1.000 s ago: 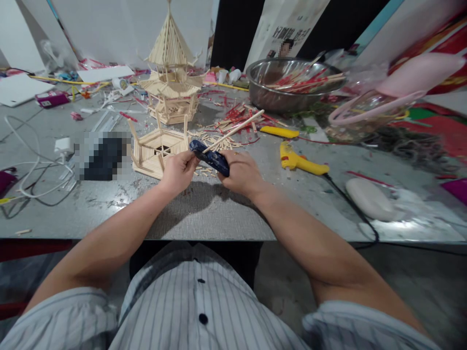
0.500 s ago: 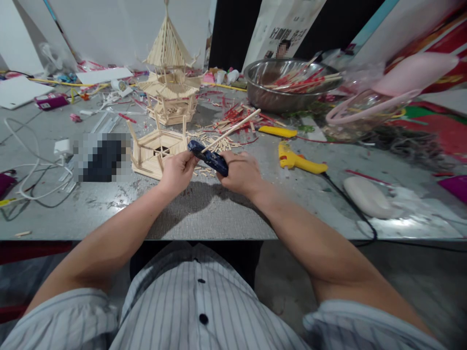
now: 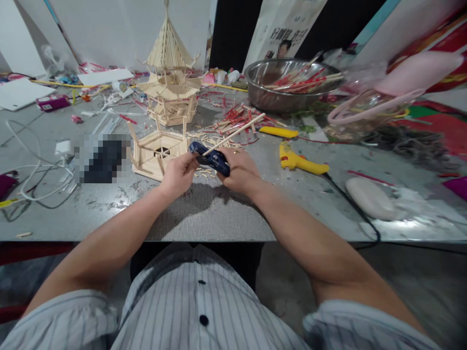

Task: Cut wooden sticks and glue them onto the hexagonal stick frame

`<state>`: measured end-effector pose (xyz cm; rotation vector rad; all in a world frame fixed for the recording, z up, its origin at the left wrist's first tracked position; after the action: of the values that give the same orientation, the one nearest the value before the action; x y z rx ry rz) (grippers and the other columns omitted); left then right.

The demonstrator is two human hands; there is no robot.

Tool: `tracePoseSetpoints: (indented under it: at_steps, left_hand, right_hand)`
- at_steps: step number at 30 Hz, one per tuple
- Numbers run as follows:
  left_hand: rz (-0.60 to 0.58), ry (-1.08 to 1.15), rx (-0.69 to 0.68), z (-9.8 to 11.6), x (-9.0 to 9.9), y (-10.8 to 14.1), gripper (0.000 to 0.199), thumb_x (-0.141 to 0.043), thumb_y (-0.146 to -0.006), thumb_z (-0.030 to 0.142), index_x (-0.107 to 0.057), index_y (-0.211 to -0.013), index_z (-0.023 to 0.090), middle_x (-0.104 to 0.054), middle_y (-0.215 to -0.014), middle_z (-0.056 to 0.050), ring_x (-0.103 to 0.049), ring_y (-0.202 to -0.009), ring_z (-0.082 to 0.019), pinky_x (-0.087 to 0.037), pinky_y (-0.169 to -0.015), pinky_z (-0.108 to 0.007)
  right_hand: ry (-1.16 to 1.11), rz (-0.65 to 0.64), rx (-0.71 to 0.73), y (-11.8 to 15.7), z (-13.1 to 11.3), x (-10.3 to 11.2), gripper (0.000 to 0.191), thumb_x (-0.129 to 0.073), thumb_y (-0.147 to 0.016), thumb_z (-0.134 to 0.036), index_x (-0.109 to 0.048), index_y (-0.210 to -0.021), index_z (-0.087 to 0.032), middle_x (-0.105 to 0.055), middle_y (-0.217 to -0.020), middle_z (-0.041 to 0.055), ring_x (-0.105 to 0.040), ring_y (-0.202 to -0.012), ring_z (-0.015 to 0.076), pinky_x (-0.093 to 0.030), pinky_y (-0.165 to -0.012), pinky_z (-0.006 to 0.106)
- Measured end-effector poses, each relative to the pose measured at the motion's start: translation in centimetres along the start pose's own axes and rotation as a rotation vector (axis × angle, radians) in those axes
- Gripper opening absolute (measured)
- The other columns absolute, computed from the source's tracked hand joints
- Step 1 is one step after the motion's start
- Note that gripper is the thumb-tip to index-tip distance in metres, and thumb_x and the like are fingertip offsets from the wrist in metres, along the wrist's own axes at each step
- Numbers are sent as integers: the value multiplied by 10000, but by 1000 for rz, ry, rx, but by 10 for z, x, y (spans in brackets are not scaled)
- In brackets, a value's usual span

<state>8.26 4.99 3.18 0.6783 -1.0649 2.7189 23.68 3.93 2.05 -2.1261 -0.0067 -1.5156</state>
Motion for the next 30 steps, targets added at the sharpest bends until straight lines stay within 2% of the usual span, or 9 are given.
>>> tracePoseSetpoints:
  at_steps: [4,7,12,15,19,22,30]
  left_hand:
    - [-53,153,88,-7,-5,-1,204,-513,-842,281,-662,-822,144,-516,-609,9,-477,-582,-104,-407,-588,-240]
    - [-107,291,126,-4,-8,-3,217,-544,-834,339,-618,-746,155,-516,-638,5,-459,-594,-99,-405,-593,-243]
    - [-213,447,223,1,-13,-5,344,-576,-817,481,-510,-655,185,-340,-517,51,-296,-476,-73,-255,-449,-227]
    - [-279,475,262,2,-15,-5,408,-606,-788,537,-460,-628,191,-303,-479,69,-246,-431,-58,-193,-413,-224]
    - [-343,476,268,2,-16,-5,446,-587,-800,559,-424,-598,195,-342,-444,67,-275,-406,-52,-194,-398,-222]
    - [-342,412,241,0,-14,-4,451,-547,-839,547,-444,-590,186,-421,-450,40,-335,-418,-55,-227,-401,-220]
    - [-326,425,238,-5,-15,-5,259,-543,-880,371,-444,-718,196,-498,-486,48,-366,-413,-57,-273,-422,-216]
  right_hand:
    - [-12,-1,10,0,0,1,542,-562,-699,-235,-506,-1237,-203,-626,-1174,143,-549,-1085,326,-416,-945,504]
    - [-13,-13,2,0,0,2,543,-562,-708,-243,-499,-1247,-209,-621,-1182,141,-551,-1087,319,-422,-947,492]
    - [-7,-40,9,0,-2,3,533,-558,-716,-238,-499,-1244,-197,-619,-1193,149,-557,-1078,320,-430,-936,482]
    - [2,-44,8,0,-1,2,541,-564,-711,-228,-502,-1248,-213,-624,-1176,142,-554,-1077,318,-430,-924,486]
    - [10,-47,11,0,1,0,532,-565,-700,-224,-517,-1229,-216,-634,-1155,129,-567,-1056,308,-429,-936,473]
    - [14,-49,9,-1,2,-1,533,-563,-692,-219,-523,-1223,-207,-641,-1154,132,-574,-1055,311,-427,-942,472]
    - [18,-62,8,-1,2,-1,530,-584,-688,-223,-536,-1215,-236,-656,-1135,111,-579,-1043,316,-438,-911,489]
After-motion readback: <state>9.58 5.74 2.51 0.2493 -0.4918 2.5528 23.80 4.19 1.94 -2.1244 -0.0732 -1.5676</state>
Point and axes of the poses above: each hand's wrist, its own y-axis away from the middle knuckle, its own x-axis out of the back of the hand, z = x × y, the point moved 7 cm from there along -y, towards the middle knuckle
